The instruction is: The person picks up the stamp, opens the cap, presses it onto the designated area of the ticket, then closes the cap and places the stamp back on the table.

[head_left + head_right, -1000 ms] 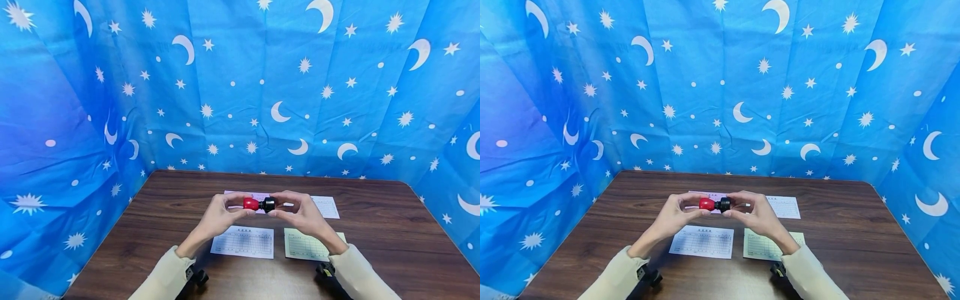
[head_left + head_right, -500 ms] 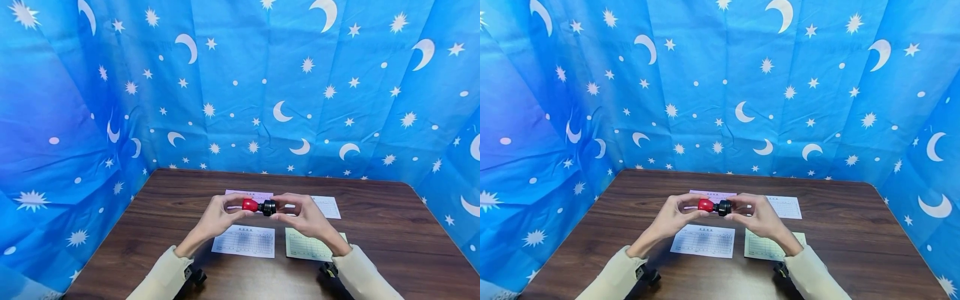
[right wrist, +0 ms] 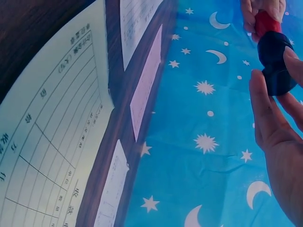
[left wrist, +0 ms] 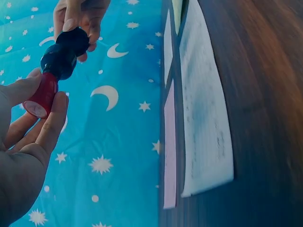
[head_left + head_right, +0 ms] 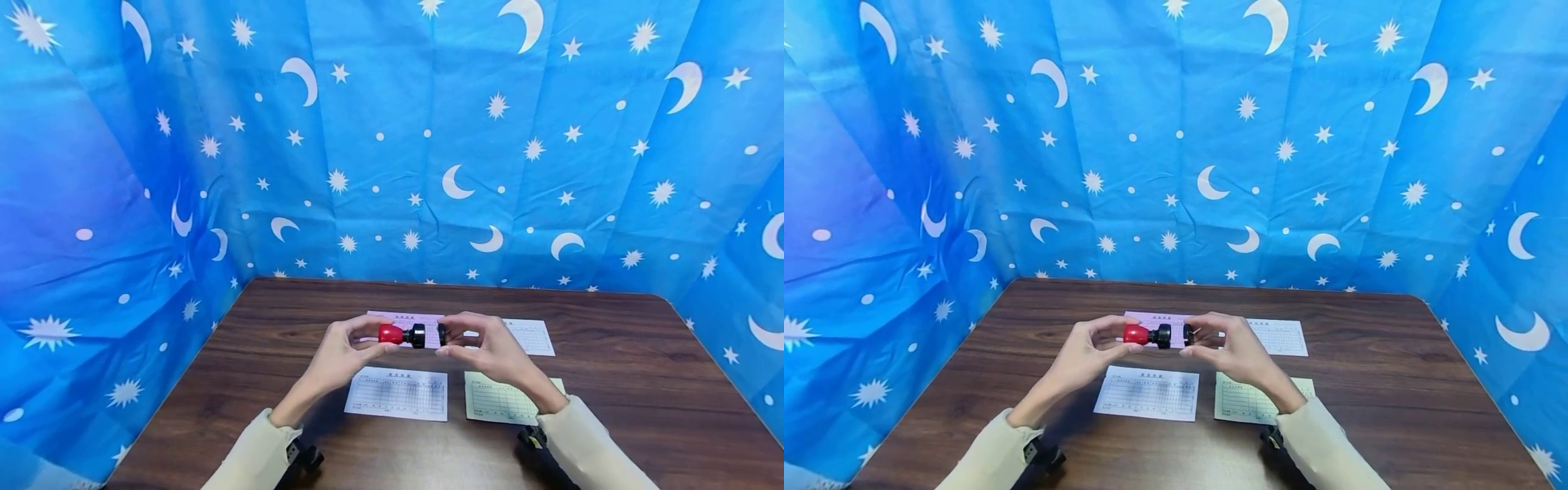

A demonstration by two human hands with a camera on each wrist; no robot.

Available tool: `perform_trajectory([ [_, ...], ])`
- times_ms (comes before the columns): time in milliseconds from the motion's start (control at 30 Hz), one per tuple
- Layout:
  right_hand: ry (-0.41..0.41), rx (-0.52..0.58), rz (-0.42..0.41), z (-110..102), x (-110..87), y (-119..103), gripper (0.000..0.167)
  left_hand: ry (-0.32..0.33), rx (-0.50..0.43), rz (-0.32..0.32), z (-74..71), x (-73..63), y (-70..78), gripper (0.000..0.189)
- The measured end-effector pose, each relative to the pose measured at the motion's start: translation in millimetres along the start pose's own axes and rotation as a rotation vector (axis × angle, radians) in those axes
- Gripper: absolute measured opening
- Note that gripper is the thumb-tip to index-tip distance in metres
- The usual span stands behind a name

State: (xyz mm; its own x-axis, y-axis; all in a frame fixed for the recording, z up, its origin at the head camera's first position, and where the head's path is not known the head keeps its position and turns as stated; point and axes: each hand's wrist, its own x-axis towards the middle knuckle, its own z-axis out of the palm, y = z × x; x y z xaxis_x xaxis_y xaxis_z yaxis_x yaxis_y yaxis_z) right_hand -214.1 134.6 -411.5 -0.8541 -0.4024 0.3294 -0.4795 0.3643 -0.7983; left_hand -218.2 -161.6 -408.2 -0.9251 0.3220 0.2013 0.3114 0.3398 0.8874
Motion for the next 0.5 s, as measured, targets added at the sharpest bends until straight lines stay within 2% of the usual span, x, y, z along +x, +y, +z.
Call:
perform_trajectory([
  [233,0.020,-0.008,0.015,2.4,6.1,3.6,0.047,0.033,-0.005,0.038,-15.0,-5.1,-5.9,0.043],
  [500,-0.002,0.010,0.046,9.1,19.0,1.7,0.047,0.138,0.111,0.099,-38.5,-7.1,-10.3,0.037],
])
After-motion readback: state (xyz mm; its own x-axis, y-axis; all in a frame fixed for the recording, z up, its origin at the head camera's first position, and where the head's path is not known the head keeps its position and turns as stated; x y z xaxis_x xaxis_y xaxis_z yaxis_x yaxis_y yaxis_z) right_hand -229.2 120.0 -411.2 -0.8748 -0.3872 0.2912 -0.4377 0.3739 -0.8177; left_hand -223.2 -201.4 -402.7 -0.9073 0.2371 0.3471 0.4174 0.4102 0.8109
